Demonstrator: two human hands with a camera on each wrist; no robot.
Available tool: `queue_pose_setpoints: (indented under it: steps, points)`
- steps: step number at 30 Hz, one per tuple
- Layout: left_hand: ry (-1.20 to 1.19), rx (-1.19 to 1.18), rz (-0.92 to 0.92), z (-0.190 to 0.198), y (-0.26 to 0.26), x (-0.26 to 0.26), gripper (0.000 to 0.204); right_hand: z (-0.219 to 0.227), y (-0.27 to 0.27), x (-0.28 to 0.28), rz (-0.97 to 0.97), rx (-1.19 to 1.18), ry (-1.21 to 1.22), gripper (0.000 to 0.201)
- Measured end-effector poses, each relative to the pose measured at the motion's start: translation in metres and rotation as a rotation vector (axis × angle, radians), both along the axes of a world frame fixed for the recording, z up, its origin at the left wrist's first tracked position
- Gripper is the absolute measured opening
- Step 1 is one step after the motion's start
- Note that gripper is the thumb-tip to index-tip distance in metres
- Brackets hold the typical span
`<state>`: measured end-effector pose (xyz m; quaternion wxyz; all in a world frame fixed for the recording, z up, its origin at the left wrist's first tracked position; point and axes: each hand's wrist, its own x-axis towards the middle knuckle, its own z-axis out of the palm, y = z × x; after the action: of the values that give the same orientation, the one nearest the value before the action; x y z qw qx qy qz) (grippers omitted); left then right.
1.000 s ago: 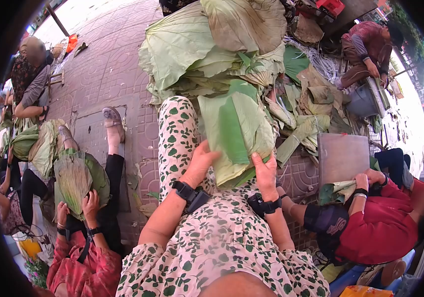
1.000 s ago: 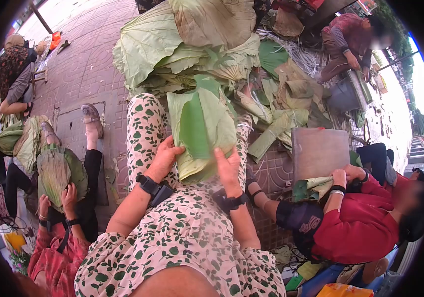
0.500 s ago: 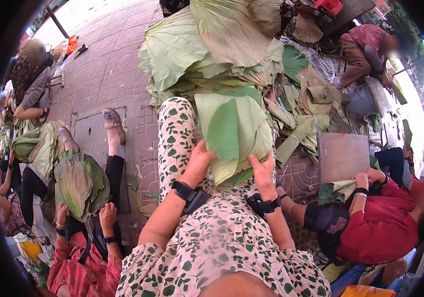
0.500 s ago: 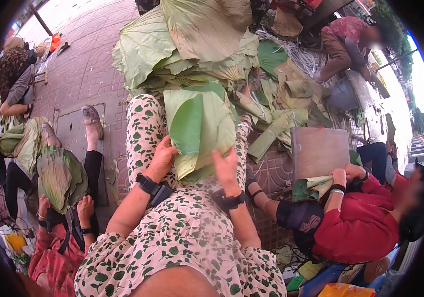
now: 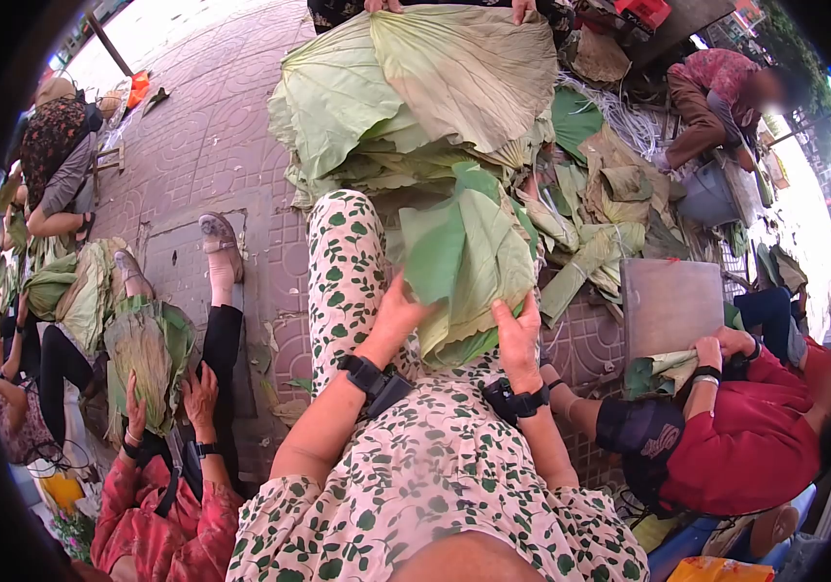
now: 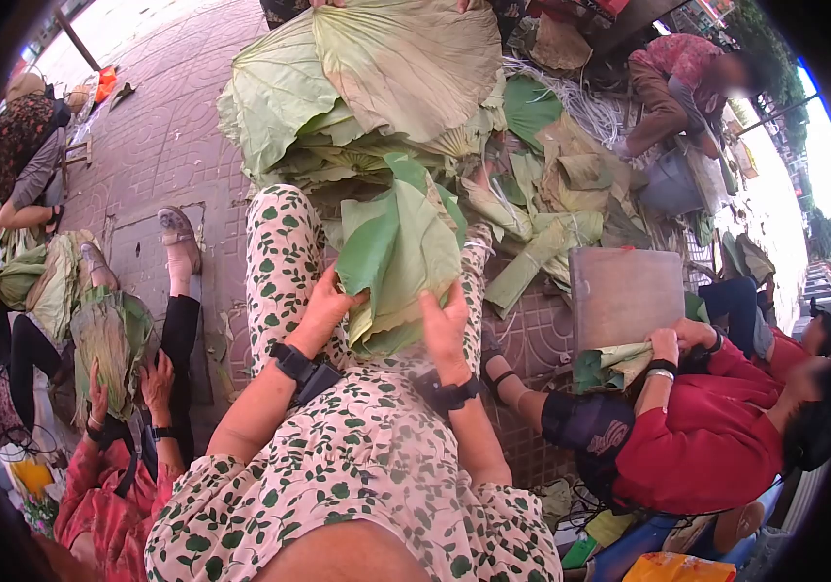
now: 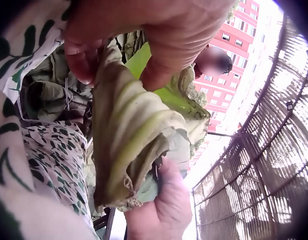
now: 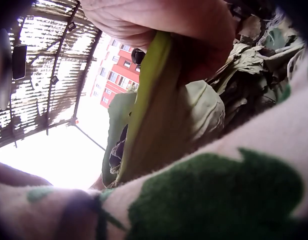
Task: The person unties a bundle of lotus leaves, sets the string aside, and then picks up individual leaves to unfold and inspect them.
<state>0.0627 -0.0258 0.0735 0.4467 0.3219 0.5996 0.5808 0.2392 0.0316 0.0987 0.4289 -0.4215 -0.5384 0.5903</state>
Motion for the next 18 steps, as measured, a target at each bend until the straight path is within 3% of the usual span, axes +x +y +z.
queue_pose_setpoints:
  steps: [2, 5, 18]
  points:
    - [-0.294, -0.092, -0.117, 0.019, -0.005, -0.001, 0.063, 0.000, 0.001, 0.001, 0.005, 0.002, 0.004, 0.040]
    - [-0.322, -0.120, -0.233, 0.020, -0.007, -0.002, 0.060, 0.002, 0.001, 0.002, 0.004, 0.001, 0.012, 0.040]
    - [-0.334, -0.122, -0.186, 0.001, -0.007, 0.000, 0.046, 0.009, -0.002, 0.000, 0.003, -0.018, 0.048, 0.038]
